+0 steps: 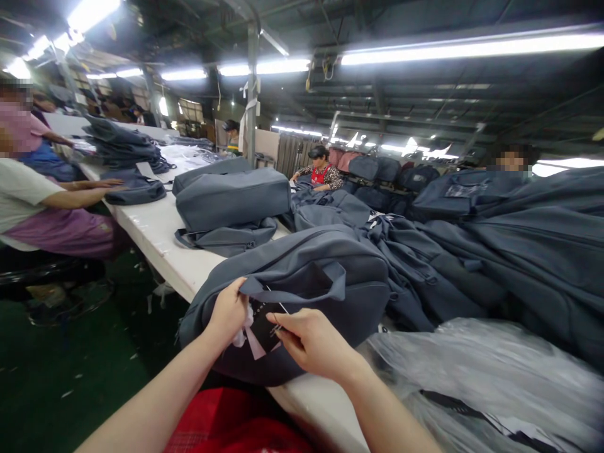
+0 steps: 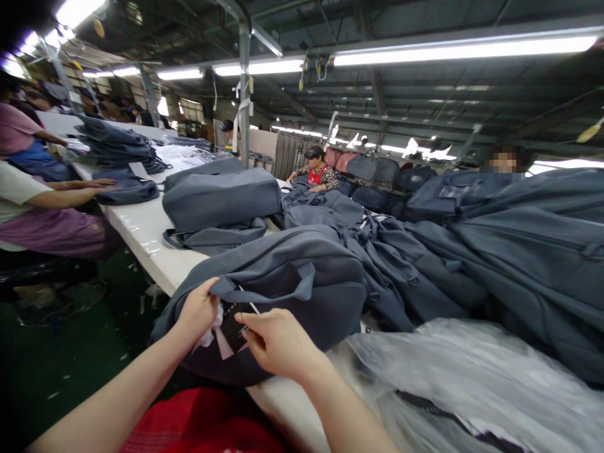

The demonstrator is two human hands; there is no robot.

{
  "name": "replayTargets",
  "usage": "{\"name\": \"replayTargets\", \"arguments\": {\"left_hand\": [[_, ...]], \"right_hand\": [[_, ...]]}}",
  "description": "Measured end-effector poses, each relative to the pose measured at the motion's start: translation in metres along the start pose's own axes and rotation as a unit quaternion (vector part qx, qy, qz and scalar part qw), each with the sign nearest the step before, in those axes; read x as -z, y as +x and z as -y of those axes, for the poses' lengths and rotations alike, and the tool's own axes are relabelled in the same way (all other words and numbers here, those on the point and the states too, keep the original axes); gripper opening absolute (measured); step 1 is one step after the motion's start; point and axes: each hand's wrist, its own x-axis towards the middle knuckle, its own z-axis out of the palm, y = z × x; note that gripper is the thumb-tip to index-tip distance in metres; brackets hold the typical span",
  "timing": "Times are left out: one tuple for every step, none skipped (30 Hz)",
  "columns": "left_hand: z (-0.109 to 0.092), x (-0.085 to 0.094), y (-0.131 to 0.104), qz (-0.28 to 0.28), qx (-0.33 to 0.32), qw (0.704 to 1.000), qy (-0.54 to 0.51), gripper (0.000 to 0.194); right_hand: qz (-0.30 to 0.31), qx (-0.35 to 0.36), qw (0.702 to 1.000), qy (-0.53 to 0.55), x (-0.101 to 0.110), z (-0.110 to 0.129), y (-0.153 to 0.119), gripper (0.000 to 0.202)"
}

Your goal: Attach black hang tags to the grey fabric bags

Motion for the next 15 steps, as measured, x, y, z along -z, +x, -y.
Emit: {"name": "replayTargets", "arguments": {"left_hand": [[0.001, -0.001, 0.001, -0.003, 0.002, 1.0, -0.002, 0.029], [0.001, -0.001, 0.001, -0.006, 0.003, 1.0, -0.006, 0.029], [0.002, -0.002, 0.0, -0.012, 0.005, 1.0, -0.01, 0.029], [0.002, -0.003, -0.001, -0.02, 0.011, 1.0, -0.014, 0.028], [0.002, -0.004, -0.002, -0.03, 0.021, 0.999, -0.022, 0.028], [0.001, -0.006, -0.003, -0.041, 0.036, 0.998, -0.033, 0.028], [0.0, -0.008, -0.005, -0.053, 0.054, 0.996, -0.048, 0.029], [-0.003, -0.012, -0.007, -0.064, 0.072, 0.993, -0.065, 0.029], [-0.006, -0.016, -0.009, -0.078, 0.087, 0.99, -0.083, 0.029], [-0.009, -0.02, -0.011, -0.091, 0.098, 0.985, -0.107, 0.028], [-0.013, -0.024, -0.014, -0.104, 0.11, 0.979, -0.134, 0.026], [-0.017, -0.027, -0.017, -0.107, 0.121, 0.973, -0.163, 0.024], [-0.021, -0.029, -0.02, -0.098, 0.131, 0.967, -0.193, 0.023], [-0.023, -0.029, -0.022, -0.08, 0.138, 0.962, -0.221, 0.024], [-0.024, -0.027, -0.025, -0.055, 0.138, 0.959, -0.241, 0.027]], "right_hand": [[0.003, -0.009, 1.0, 0.002, -0.001, 0.0, -0.006, 0.039], [0.005, -0.016, 1.0, 0.007, -0.003, 0.0, -0.013, 0.041], [0.003, -0.025, 1.0, 0.015, -0.004, 0.0, -0.02, 0.042], [-0.001, -0.035, 0.999, 0.027, -0.005, 0.0, -0.026, 0.042], [-0.006, -0.045, 0.998, 0.041, -0.006, 0.0, -0.033, 0.041], [-0.013, -0.055, 0.997, 0.054, -0.009, 0.002, -0.039, 0.039], [-0.015, -0.063, 0.995, 0.069, -0.013, 0.004, -0.044, 0.039], [-0.012, -0.068, 0.994, 0.088, -0.019, 0.007, -0.049, 0.039], [-0.005, -0.07, 0.991, 0.112, -0.028, 0.01, -0.052, 0.043], [0.006, -0.068, 0.987, 0.145, -0.039, 0.012, -0.054, 0.049], [0.018, -0.064, 0.98, 0.189, -0.053, 0.013, -0.056, 0.057], [0.023, -0.068, 0.965, 0.25, -0.067, 0.012, -0.055, 0.064], [0.017, -0.081, 0.945, 0.317, -0.08, 0.008, -0.054, 0.069], [0.002, -0.1, 0.922, 0.375, -0.092, 0.001, -0.052, 0.069], [-0.024, -0.126, 0.895, 0.428, -0.1, -0.008, -0.048, 0.064]]}}
